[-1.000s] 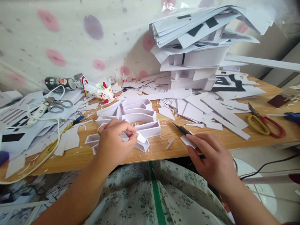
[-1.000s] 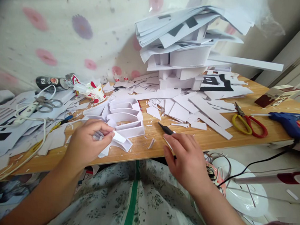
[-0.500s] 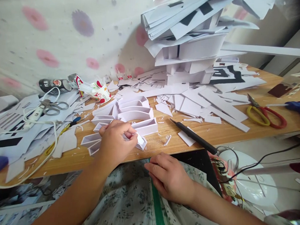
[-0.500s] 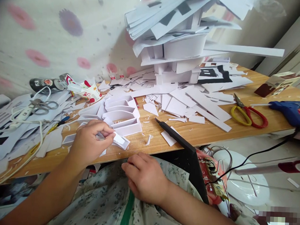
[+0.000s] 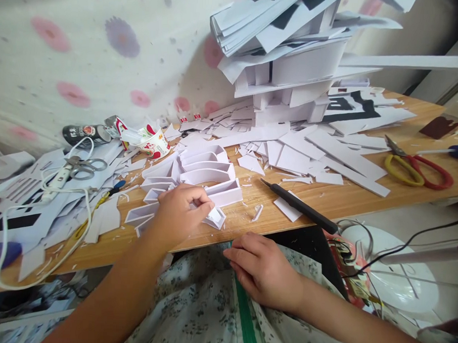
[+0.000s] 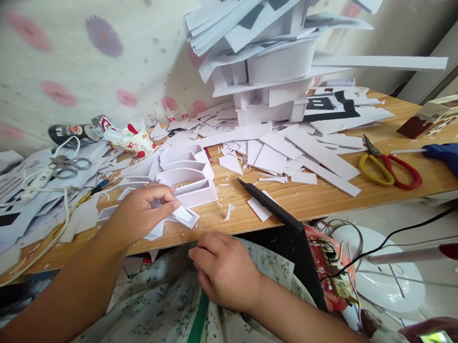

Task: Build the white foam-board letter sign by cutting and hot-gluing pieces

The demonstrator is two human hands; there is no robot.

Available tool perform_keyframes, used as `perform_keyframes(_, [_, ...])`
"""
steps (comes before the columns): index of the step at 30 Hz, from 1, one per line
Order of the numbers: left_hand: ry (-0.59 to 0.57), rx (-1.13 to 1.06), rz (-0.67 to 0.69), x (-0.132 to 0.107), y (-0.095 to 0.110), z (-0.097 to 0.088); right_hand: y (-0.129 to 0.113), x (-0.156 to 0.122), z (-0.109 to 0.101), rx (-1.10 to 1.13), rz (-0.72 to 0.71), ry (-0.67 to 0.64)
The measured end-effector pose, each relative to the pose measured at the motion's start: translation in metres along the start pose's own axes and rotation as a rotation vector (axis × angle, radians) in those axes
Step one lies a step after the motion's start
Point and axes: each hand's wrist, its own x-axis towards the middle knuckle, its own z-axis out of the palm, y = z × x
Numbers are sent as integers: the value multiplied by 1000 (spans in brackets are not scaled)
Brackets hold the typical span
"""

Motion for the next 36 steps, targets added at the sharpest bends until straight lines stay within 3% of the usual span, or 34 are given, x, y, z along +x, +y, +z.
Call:
perform_keyframes(6, [-137, -20, 18, 9, -12, -17, -3, 13, 7, 39, 131, 129])
perform_keyframes(15, [-264, 0, 94, 10, -19, -13, 4, 21, 26, 80, 240, 141])
perform_keyframes(25, [-251, 8, 70, 10, -18, -8, 5, 17, 25, 142, 257, 96])
perform_keyframes(33, [-471, 125, 122, 27, -11, -9, 7, 15, 24, 99, 226, 58])
perform_keyframes(36, [-490, 195, 128, 31, -8, -9, 8, 14, 24, 85, 210, 61])
